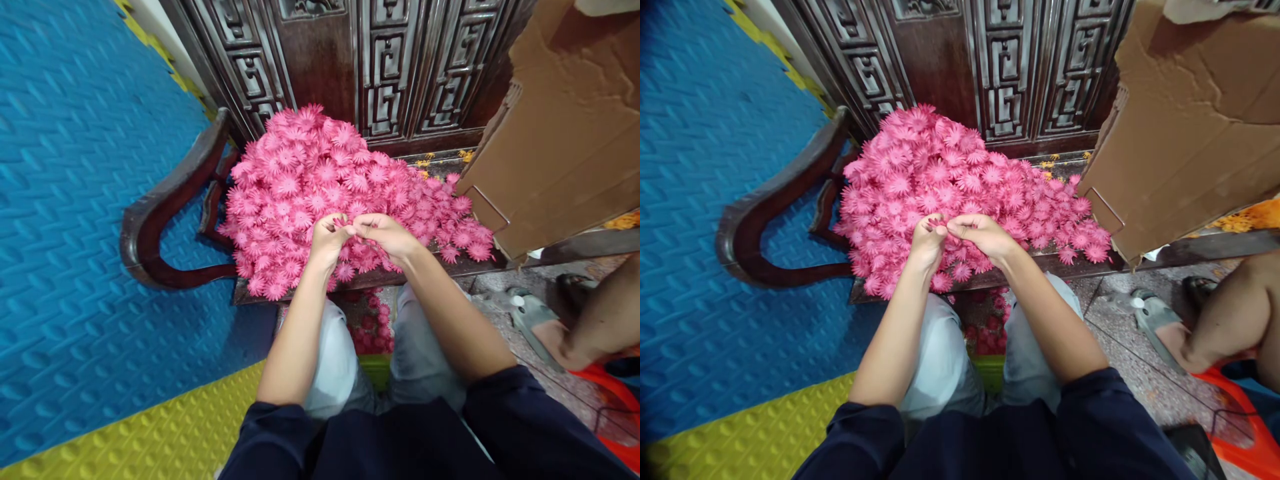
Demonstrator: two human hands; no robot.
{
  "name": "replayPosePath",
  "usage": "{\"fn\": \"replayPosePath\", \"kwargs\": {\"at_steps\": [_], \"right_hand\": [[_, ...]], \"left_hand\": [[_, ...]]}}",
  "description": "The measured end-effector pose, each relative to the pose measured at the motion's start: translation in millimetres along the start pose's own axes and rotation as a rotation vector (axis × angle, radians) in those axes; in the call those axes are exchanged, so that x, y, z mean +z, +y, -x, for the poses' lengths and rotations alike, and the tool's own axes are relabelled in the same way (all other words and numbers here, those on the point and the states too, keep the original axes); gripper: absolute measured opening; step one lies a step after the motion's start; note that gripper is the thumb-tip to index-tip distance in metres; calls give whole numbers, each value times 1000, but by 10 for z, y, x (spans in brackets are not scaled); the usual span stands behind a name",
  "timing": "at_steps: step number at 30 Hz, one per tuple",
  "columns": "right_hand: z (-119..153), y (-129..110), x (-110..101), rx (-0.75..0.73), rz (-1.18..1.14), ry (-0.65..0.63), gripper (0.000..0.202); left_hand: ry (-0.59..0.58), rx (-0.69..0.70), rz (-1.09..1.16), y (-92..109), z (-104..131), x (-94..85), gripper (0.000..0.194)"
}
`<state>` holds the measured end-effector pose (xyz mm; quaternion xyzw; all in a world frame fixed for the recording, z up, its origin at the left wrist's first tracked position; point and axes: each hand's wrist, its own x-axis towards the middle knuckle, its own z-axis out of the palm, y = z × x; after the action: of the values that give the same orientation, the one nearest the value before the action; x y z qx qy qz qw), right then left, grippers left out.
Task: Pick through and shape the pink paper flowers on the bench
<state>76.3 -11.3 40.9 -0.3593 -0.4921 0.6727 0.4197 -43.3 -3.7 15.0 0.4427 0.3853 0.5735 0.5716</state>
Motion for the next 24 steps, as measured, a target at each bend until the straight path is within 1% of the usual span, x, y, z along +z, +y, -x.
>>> {"fn": "replayPosePath", "kwargs": {"at_steps": [3, 5, 6, 7, 8, 9, 10, 11, 12, 13, 16, 17, 19, 20, 22, 23, 24], "right_hand": [[-11, 22, -17, 25, -68, 27, 40], [-29, 30, -109, 28, -116, 102, 38], [-41, 31, -176, 23, -137, 168, 37], [-53, 29, -249, 14, -156, 245, 34], [-65, 26, -322, 0, -175, 324, 31], [-76, 21, -386, -13, -196, 389, 29], [-84, 18, -435, -20, -221, 431, 27], [-90, 16, -464, -19, -245, 447, 25], [-95, 17, -472, -9, -269, 441, 25], [-97, 21, -461, 7, -289, 423, 25], [-92, 45, -352, 68, -307, 376, 25], [-88, 51, -308, 86, -300, 380, 24], [-77, 56, -232, 115, -284, 406, 21], [-71, 53, -203, 124, -287, 422, 18], [-63, 42, -163, 132, -311, 448, 11], [-63, 40, -150, 131, -325, 460, 8], [-65, 42, -141, 125, -332, 469, 7]], "left_hand": [[46, 19, 18, -29, -36, -17, 73], [102, 68, 42, -40, -80, -81, 75], [156, 96, 53, -41, -109, -131, 75], [233, 129, 50, -40, -142, -190, 74], [343, 160, 29, -37, -177, -256, 71], [476, 198, -27, -36, -214, -322, 67], [607, 240, -109, -38, -249, -385, 63], [699, 272, -171, -44, -282, -440, 59], [752, 292, -215, -55, -311, -485, 55], [768, 298, -236, -72, -335, -518, 52], [715, 290, -289, -138, -372, -557, 42], [703, 305, -346, -156, -370, -552, 36], [704, 336, -535, -169, -341, -517, 21], [715, 338, -650, -162, -313, -487, 19], [736, 316, -847, -123, -237, -398, 34], [739, 316, -908, -97, -193, -342, 36], [716, 342, -935, -71, -148, -280, 32]]}}
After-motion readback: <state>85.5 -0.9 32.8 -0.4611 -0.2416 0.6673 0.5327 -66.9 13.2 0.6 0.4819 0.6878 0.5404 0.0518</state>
